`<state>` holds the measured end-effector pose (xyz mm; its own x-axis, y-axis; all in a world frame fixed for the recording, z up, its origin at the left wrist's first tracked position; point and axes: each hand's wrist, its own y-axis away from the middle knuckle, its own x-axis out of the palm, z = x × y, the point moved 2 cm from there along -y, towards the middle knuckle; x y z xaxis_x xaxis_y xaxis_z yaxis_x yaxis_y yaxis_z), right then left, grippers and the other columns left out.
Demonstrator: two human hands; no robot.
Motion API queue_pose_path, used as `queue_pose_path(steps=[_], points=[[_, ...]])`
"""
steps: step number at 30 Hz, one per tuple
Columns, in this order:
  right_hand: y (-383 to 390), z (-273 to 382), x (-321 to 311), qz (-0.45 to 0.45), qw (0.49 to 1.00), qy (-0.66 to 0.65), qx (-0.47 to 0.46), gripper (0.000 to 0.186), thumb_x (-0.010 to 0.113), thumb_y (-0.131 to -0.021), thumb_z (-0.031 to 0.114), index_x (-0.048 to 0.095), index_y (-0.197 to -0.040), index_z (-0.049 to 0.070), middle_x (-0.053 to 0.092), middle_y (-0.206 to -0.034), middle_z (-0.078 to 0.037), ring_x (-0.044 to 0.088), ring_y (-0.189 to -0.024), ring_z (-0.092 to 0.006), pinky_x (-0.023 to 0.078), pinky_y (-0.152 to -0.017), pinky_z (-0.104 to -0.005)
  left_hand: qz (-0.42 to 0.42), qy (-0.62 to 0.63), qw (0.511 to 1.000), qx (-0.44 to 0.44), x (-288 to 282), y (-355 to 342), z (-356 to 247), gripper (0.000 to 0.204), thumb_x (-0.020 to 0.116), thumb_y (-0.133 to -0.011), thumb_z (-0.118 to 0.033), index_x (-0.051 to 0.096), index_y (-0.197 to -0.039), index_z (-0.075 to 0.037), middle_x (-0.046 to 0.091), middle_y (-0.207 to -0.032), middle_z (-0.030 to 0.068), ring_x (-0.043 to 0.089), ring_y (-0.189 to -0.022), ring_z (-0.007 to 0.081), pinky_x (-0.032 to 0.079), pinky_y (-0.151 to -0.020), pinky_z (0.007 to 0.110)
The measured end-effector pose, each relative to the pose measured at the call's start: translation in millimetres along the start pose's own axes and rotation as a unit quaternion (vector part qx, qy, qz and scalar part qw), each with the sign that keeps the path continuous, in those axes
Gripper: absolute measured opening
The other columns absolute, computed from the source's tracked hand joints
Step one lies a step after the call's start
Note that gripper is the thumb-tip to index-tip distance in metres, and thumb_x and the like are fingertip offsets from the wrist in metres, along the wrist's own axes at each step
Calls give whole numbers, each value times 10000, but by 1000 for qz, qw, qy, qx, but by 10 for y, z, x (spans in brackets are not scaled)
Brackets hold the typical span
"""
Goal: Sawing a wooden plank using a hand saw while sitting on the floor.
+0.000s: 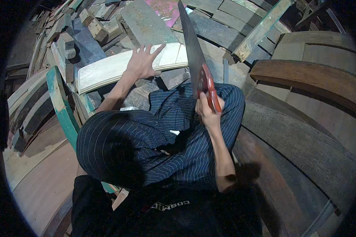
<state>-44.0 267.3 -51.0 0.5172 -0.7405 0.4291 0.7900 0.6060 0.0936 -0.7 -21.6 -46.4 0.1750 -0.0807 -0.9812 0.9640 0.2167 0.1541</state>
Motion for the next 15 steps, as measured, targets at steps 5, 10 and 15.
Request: queue_pose_path(steps=[5, 10, 15], points=[[-346, -111, -15, -33, 999, 21, 22, 318, 525, -1009, 99, 441, -703, 75, 340, -471, 30, 330, -369, -86, 303, -385, -269, 52, 26, 998, -11, -59, -21, 17, 1116, 795, -664, -541, 204, -1578, -296, 503, -1322, 216, 489, -1228, 420, 387, -1001, 612], [651, 128, -206, -28, 997, -6, 71, 231, 501, -979, -5, 523, -1185, -107, 402, -515, 21, 378, -380, -59, 359, -395, -240, 25, 6, 1000, -13, -26, 70, 31, 1114, 802, -660, -535, 216, -1572, -283, 500, -1330, 219, 484, -1236, 421, 399, -994, 615], [-244, -12, -77, -23, 999, 4, 35, 292, 549, -986, 56, 443, -714, 66, 365, -484, 21, 355, -362, -90, 330, -383, -272, 20, 33, 999, 1, 6, -31, 6, 1097, 803, -673, -511, 216, -1571, -281, 515, -1294, 219, 498, -1217, 424, 411, -970, 603]])
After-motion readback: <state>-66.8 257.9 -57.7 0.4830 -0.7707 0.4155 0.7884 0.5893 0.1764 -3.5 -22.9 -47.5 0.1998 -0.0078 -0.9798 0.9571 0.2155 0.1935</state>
